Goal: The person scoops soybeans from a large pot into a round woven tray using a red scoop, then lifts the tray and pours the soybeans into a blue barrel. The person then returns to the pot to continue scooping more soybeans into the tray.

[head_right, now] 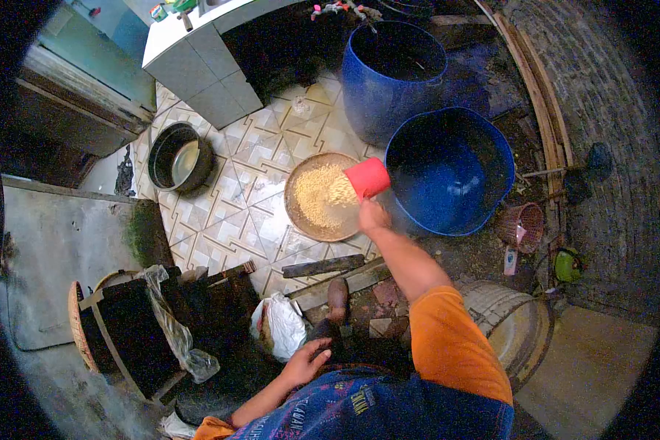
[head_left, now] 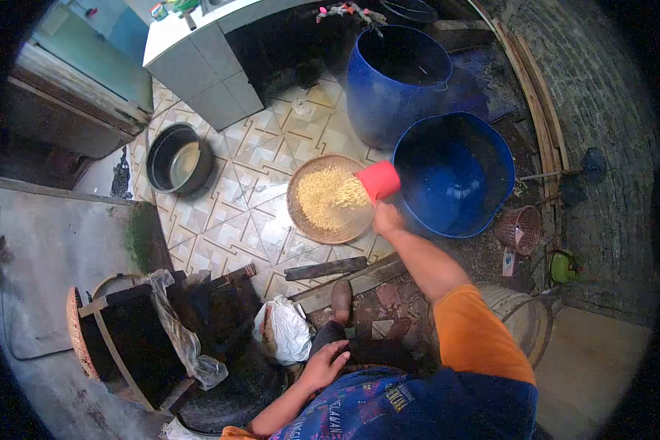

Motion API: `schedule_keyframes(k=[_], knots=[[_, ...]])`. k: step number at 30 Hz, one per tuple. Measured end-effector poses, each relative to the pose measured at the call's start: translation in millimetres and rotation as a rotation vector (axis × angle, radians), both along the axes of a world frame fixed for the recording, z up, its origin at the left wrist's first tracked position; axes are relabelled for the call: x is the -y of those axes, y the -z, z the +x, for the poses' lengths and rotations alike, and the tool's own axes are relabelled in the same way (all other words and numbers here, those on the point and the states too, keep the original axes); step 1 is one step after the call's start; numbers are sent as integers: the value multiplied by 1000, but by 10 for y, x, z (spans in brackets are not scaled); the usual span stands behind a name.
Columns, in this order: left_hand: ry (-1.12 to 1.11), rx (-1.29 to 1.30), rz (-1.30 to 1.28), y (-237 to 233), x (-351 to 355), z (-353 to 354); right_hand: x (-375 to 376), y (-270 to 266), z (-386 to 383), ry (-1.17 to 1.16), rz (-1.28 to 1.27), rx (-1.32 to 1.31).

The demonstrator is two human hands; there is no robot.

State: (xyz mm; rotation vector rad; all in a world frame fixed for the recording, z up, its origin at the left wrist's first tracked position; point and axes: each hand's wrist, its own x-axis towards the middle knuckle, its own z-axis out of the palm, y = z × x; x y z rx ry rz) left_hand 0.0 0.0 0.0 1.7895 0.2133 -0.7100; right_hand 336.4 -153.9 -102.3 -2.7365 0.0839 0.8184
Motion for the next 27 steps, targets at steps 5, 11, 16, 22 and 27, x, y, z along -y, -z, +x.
schedule_keyframes(k=[5,11,16,22,27], knots=[[-14,-9,-10,-10,-77,69,-158,96,209,-116,-99,117],[-33,-21,10,49,-149,22,-353,-7,273,-188,-184,225],[-42,-8,11,50,-134,-7,-325,73,254,-209,-250,251],[-18,1,21,63,-21,-39,-127,-157,32,-115,-158,309],[52,17,33,89,151,-50,323,-34,-368,29,393,466]])
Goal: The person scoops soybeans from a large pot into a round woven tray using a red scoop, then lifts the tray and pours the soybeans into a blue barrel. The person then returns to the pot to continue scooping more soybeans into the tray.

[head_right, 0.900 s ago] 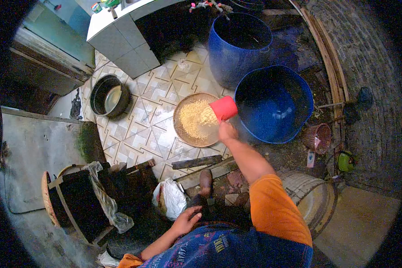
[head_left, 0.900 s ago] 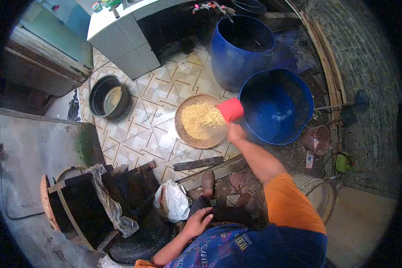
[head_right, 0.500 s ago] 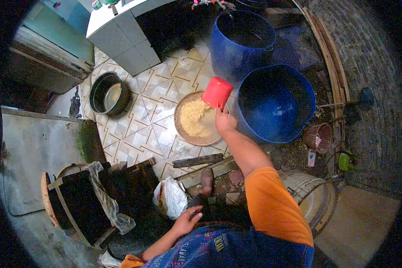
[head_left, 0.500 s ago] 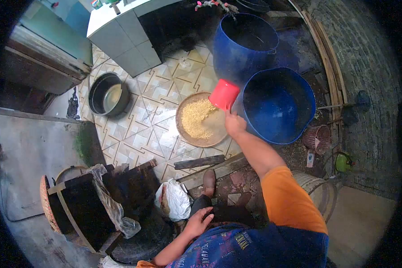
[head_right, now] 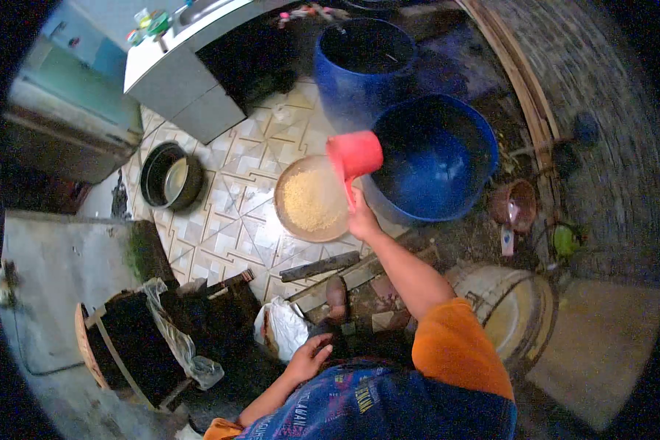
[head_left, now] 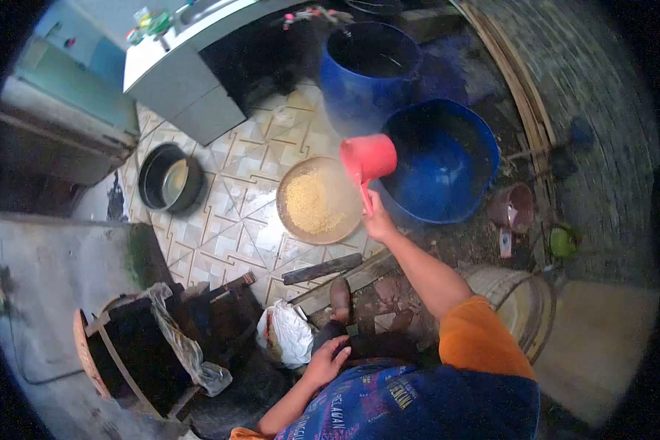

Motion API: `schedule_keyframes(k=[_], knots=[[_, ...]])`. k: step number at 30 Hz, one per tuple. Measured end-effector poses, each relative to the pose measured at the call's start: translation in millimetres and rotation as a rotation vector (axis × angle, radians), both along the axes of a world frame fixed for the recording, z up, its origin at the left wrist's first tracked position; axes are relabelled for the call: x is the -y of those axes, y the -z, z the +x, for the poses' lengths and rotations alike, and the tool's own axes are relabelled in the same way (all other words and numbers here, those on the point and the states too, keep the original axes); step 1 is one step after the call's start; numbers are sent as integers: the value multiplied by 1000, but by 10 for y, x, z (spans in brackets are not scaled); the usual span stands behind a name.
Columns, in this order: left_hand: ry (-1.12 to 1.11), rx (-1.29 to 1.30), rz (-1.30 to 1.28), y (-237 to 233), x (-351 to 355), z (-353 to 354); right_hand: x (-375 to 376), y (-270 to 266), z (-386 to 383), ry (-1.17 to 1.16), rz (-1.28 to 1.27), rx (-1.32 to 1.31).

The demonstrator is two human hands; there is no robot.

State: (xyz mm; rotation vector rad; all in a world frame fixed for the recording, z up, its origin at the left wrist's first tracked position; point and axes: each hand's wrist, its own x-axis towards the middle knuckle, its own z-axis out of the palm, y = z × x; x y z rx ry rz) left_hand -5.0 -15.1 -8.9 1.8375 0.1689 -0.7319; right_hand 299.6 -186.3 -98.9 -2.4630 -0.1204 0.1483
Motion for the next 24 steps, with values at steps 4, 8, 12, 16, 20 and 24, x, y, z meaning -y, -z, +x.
schedule_keyframes(k=[4,8,12,16,20,24], knots=[[40,-133,-90,34,190,-10,621,-697,-674,305,1038,-430],[160,-45,-41,-88,537,3,1602,-962,-1495,382,702,124],[281,-90,-44,-233,996,21,2696,-1201,-2264,852,552,164],[449,-60,-15,-205,1512,-44,3803,-953,-3140,1055,302,289],[660,18,93,-379,2102,-120,4846,741,-4492,1016,-349,-363],[718,17,71,-220,2465,-360,5161,1153,-5276,887,-485,-686]])
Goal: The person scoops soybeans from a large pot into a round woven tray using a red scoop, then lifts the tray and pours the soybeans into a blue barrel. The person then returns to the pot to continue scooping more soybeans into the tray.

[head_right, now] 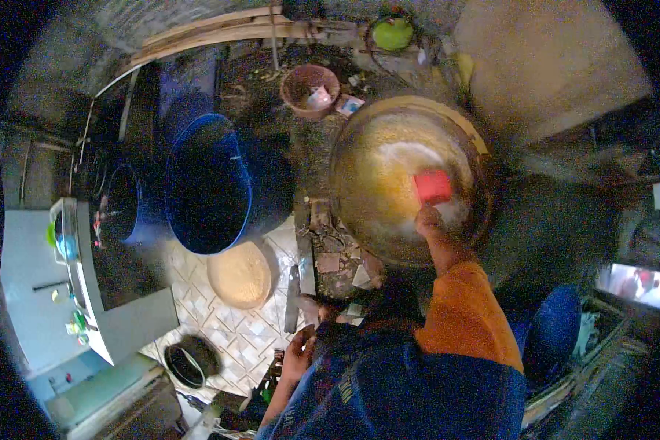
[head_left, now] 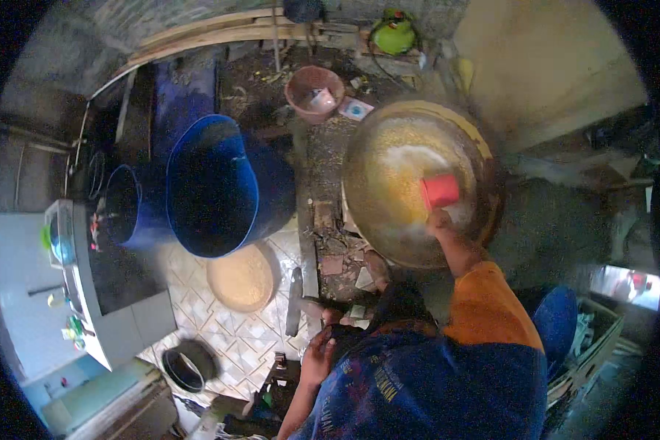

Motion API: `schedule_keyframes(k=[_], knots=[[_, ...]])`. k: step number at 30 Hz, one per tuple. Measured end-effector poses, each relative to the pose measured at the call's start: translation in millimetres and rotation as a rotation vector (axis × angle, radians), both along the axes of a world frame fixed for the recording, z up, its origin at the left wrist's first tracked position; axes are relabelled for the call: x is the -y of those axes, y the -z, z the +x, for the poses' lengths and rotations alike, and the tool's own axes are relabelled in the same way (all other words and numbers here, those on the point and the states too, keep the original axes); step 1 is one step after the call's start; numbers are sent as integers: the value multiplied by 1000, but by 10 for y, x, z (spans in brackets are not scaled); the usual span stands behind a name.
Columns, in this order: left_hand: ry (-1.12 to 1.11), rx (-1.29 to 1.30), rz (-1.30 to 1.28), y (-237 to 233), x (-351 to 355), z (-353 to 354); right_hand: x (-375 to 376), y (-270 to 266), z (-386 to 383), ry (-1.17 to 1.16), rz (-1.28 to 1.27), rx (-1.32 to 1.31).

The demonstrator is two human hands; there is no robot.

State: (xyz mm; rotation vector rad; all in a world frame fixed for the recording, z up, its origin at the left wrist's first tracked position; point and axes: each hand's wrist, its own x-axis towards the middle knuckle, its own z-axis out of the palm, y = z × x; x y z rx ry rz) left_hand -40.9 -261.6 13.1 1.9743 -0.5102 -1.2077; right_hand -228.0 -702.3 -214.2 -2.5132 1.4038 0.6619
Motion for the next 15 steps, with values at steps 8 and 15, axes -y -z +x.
schedule_keyframes(k=[8,15], knots=[[113,-39,116,-6,390,-268,-336,35,-435,5,-47,-114],[164,67,200,-61,517,-363,-839,357,319,186,-85,328]])
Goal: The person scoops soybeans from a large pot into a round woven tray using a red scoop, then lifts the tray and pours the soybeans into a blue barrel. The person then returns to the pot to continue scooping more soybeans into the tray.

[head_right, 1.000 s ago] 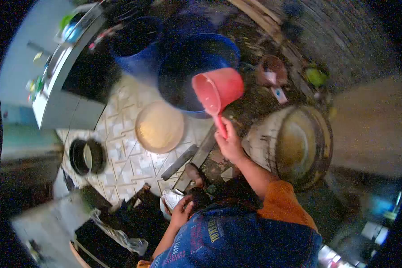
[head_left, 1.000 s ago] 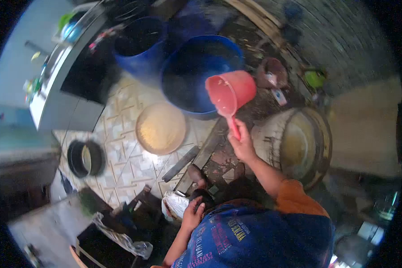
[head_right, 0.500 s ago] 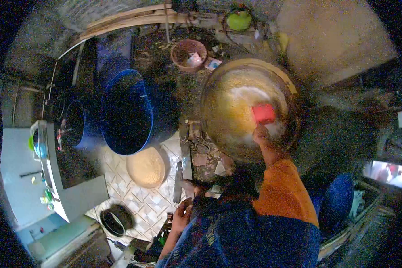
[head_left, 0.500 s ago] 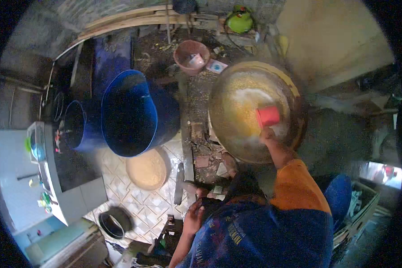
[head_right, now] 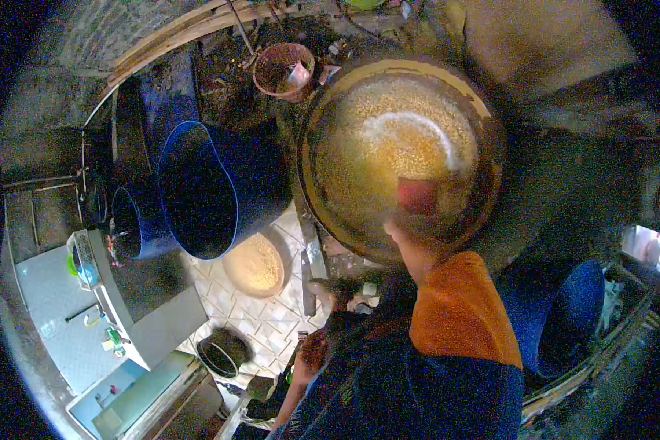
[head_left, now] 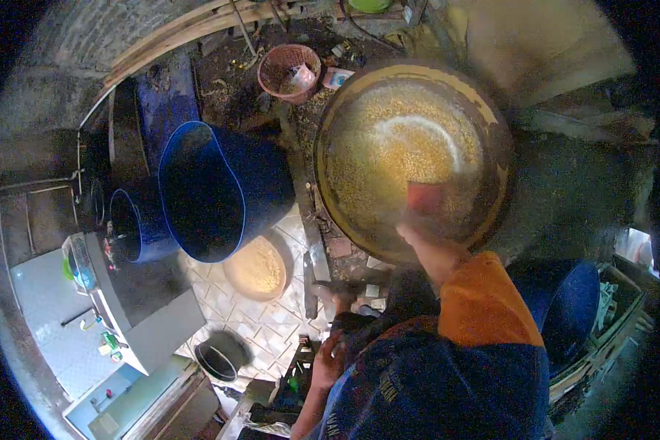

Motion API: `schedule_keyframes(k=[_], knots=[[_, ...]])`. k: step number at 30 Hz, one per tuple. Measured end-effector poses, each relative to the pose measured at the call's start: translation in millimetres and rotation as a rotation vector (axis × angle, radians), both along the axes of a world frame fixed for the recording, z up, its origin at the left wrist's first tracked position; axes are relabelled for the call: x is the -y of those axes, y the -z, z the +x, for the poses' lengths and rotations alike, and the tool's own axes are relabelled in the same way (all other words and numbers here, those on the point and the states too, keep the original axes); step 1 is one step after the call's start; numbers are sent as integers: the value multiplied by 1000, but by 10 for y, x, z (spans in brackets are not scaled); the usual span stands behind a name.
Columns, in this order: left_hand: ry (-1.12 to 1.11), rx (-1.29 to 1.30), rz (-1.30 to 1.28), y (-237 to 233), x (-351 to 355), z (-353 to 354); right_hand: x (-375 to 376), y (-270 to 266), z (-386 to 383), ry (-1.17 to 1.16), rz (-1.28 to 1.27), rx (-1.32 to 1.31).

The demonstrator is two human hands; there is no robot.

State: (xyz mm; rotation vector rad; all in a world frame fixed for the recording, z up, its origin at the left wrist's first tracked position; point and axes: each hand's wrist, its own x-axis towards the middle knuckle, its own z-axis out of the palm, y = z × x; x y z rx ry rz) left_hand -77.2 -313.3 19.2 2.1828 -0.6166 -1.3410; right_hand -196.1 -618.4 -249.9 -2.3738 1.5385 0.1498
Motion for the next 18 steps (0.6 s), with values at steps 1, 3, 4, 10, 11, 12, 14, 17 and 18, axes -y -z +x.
schedule_keyframes(k=[1,3,4,10,11,12,14,17,18], knots=[[60,48,45,-73,52,-9,-112,229,143,118,5,195],[-35,-33,-56,-4,-33,-67,-212,462,368,355,3,584],[-69,-60,-41,103,-108,-88,-184,373,456,357,4,585],[-54,-29,65,-169,150,-32,-273,1852,464,850,1299,891],[-71,-21,46,-183,165,-32,-145,1176,547,931,1329,747],[-73,-16,38,-168,156,-28,26,271,667,1011,1359,609],[-83,-55,-47,-104,94,-21,152,-33,543,870,1458,801],[-77,-56,-76,-51,52,-12,241,-146,330,700,1627,998],[11,16,-33,-160,158,22,244,-218,294,685,1713,1005]])
